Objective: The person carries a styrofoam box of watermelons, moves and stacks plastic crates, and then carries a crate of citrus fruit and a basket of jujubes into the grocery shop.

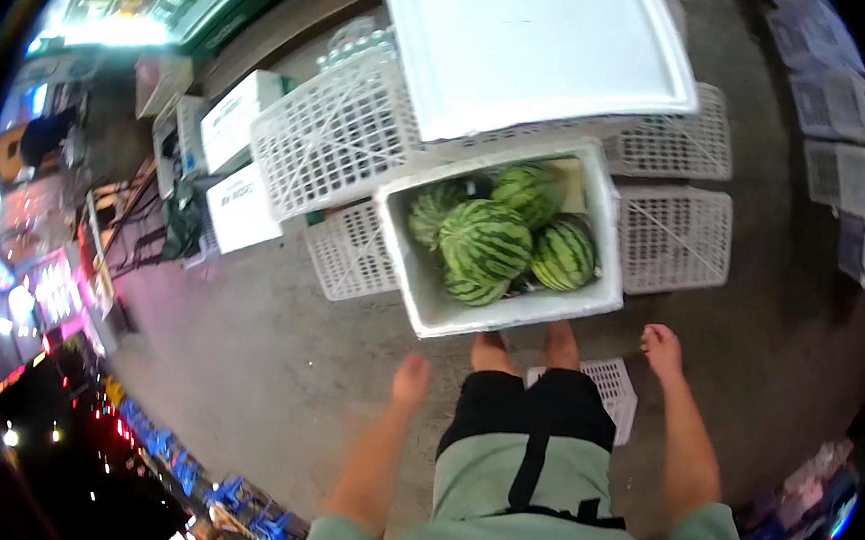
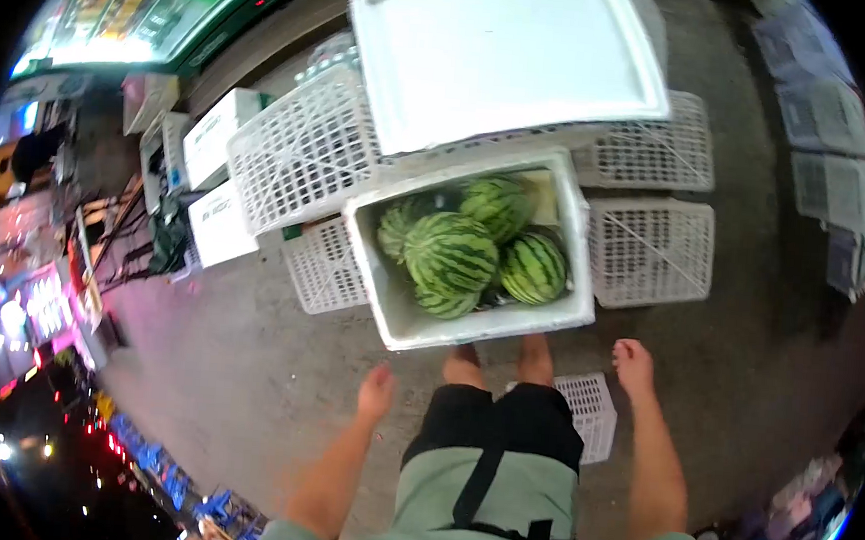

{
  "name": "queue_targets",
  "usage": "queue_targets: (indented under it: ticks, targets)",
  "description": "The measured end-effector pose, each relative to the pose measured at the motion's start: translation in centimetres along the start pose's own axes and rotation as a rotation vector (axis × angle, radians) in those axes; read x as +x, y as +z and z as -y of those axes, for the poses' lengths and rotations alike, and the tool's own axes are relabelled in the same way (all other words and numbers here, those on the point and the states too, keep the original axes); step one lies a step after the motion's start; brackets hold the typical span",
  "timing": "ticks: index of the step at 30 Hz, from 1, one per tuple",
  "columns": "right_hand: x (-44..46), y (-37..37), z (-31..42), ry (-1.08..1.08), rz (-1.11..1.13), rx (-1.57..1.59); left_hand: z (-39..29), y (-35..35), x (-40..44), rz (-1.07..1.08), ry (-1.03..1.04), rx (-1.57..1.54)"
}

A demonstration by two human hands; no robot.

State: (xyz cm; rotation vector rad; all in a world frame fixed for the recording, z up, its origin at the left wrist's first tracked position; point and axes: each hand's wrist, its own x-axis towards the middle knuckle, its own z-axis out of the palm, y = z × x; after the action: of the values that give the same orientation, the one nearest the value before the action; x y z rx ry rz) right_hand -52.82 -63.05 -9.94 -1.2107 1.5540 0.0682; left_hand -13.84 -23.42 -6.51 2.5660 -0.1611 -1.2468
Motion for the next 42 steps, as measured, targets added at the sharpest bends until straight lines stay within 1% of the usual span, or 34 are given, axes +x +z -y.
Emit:
queue_targets:
  ticks: [1,2,3,4,6,7,8,10,12,13,14,15,16,17,18,19,20,21,23,25,26,27,28,29,30,31,32,33,34,36,37,40,41,42]
  targets:
    - [3.0,0.3,-0.9,0.004,0.056,0.019,3.7,1.5,-1.7,0.074,-0.087,0.011]
    - [4.9,0.2,-0.5,-0.027,0.086,-0.052,6.6,2.7,-3.7,0.154,-0.171,0.016]
    - [6.1,-0.1,1.2,-0.059,0.119,-0.169,7.8,3.4,-5.4,0.199,-0.157,0.107]
    - [7.1,0.3,2.5,-0.091,0.153,-0.282,8.9,3.8,-6.4,0.244,-0.146,0.202]
    - [9.6,0.3,3.8,-0.289,0.119,-0.532,8.1,4.9,-6.0,0.238,-0.212,0.132]
    - [10.8,1.5,3.6,-0.224,0.161,-0.557,7.9,4.9,-5.7,0.260,-0.279,0.083]
    - [12.1,2.6,4.1,-0.260,0.182,-0.553,6.6,4.9,-4.6,0.222,-0.288,0.067]
    - [13.6,5.4,4.3,-0.157,0.309,-0.271,2.8,3.9,-1.6,0.020,-0.262,-0.230]
    - [13.6,7.2,7.3,0.022,0.306,-0.289,1.2,5.1,2.7,-0.271,-0.091,-0.232]
    - [14.6,8.1,6.4,0.001,0.257,-0.437,1.8,6.1,5.2,-0.384,-0.055,-0.228]
    - [14.2,8.6,7.2,-0.046,0.244,-0.412,2.0,6.9,7.4,-0.497,-0.013,-0.224]
    - [14.7,9.1,6.9,-0.062,0.180,-0.470,0.6,6.3,8.8,-0.513,-0.023,-0.224]
    - [15.6,9.5,5.1,-0.075,0.117,-0.520,-1.2,4.9,9.6,-0.382,-0.068,-0.284]
    - [16.1,10.1,4.3,-0.034,0.094,-0.475,-2.2,4.2,10.3,-0.245,-0.112,-0.344]
    - [16.4,10.3,3.4,0.012,0.071,-0.432,-1.8,4.5,11.1,-0.254,-0.121,-0.336]
    - [18.7,10.4,-0.6,-0.013,0.026,-0.335,-0.7,4.6,12.2,-0.234,-0.148,-0.228]
    - [17.8,10.9,0.1,-0.014,0.005,-0.210,-0.2,4.5,13.3,-0.210,-0.167,-0.124]
    - [17.2,11.0,1.1,0.003,0.009,-0.220,0.1,4.3,14.0,-0.219,-0.174,-0.114]
    - [17.1,12.3,1.3,0.028,0.014,-0.233,0.9,4.1,15.1,-0.082,-0.191,-0.020]
    - [16.9,11.7,1.0,-0.048,-0.028,-0.237,2.2,5.0,16.6,-0.045,-0.225,0.044]
    - [16.8,12.1,1.1,0.056,-0.185,-0.430,2.8,5.7,17.5,-0.015,-0.258,0.108]
    - [17.9,11.5,-0.7,0.034,-0.124,-0.380,0.5,4.0,16.3,0.030,-0.326,-0.003]
    - [18.5,11.1,-1.6,0.048,-0.110,-0.313,0.3,4.3,16.1,-0.032,-0.285,0.087]
    - [16.6,12.0,1.5,0.066,-0.144,-0.388,1.2,5.0,16.8,-0.033,-0.319,0.141]
    - [16.4,12.3,1.6,0.076,-0.191,-0.398,1.8,5.0,17.0,0.001,-0.274,0.041]
    - [14.9,12.9,3.2,0.064,-0.269,-0.444,0.6,4.3,16.4,0.025,-0.315,-0.025]
    - [15.2,12.8,2.7,0.054,-0.213,-0.359,-0.1,3.6,16.0,0.081,-0.351,-0.118]
    - [15.7,12.8,1.6,0.035,-0.217,-0.394,2.0,4.7,16.4,0.014,-0.179,-0.169]
    - [16.3,12.6,1.3,-0.004,-0.203,-0.427,2.8,5.1,16.9,0.033,-0.179,-0.186]
    - [15.3,12.8,2.8,-0.042,-0.216,-0.410,4.0,6.1,17.5,-0.026,-0.214,-0.141]
    - [15.2,13.0,3.3,-0.081,-0.208,-0.388,2.7,5.8,17.4,-0.025,-0.203,-0.145]
    - [14.3,13.1,3.7,-0.079,-0.203,-0.302,1.9,5.3,15.6,-0.039,-0.249,-0.088]
    - [14.0,13.2,4.0,-0.021,-0.207,-0.320,2.1,5.4,15.4,-0.046,-0.269,-0.123]
    - [13.9,13.7,4.5,-0.022,-0.216,-0.321,1.9,5.6,15.6,-0.053,-0.275,-0.162]
